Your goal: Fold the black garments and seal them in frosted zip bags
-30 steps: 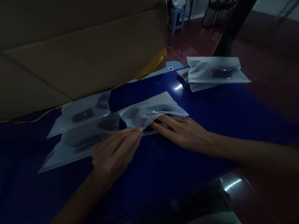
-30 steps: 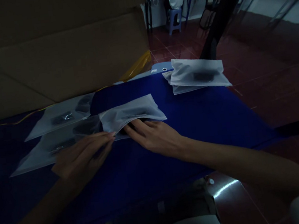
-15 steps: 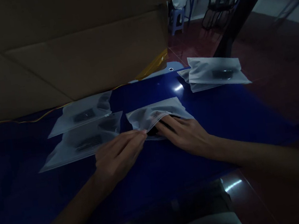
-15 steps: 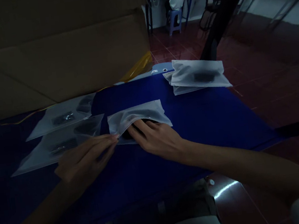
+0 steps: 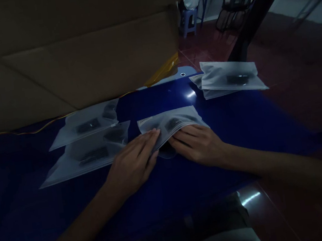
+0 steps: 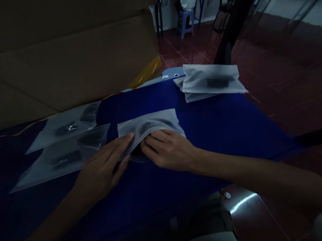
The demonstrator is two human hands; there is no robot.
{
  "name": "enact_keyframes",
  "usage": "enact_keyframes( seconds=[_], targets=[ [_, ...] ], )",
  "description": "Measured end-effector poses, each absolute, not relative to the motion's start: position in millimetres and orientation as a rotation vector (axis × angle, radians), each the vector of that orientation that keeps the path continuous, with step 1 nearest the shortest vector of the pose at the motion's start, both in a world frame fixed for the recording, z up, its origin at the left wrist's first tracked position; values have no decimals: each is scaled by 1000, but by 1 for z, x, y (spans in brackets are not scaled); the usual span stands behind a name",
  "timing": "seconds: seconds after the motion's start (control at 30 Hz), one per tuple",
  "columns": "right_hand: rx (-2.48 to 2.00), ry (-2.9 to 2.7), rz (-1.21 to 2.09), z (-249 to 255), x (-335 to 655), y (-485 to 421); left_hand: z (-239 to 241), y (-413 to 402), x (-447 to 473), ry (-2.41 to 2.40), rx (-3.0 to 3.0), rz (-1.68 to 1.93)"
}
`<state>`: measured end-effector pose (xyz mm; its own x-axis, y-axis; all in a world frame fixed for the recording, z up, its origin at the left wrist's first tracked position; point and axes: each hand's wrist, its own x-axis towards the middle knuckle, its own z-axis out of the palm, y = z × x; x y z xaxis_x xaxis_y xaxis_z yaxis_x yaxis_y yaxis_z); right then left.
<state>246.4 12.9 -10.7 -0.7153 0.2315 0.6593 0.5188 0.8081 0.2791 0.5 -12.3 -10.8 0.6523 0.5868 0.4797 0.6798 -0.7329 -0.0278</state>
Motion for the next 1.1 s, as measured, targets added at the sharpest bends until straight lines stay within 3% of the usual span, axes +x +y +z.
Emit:
enact_keyframes(
  seconds=[0.57, 0.87, 1.1],
  targets=[
    [110, -2301, -110, -5, 244, -6, -19, -3, -17, -1098, -2701, -264],
    [-486, -2374, -371, -11, 251, 17, -15, -9, -15, -1007, -2516, -487],
    [-423, -2469, 296, -6, 256, 11, -14, -6, -12, -1210, -2529, -246]
  ],
)
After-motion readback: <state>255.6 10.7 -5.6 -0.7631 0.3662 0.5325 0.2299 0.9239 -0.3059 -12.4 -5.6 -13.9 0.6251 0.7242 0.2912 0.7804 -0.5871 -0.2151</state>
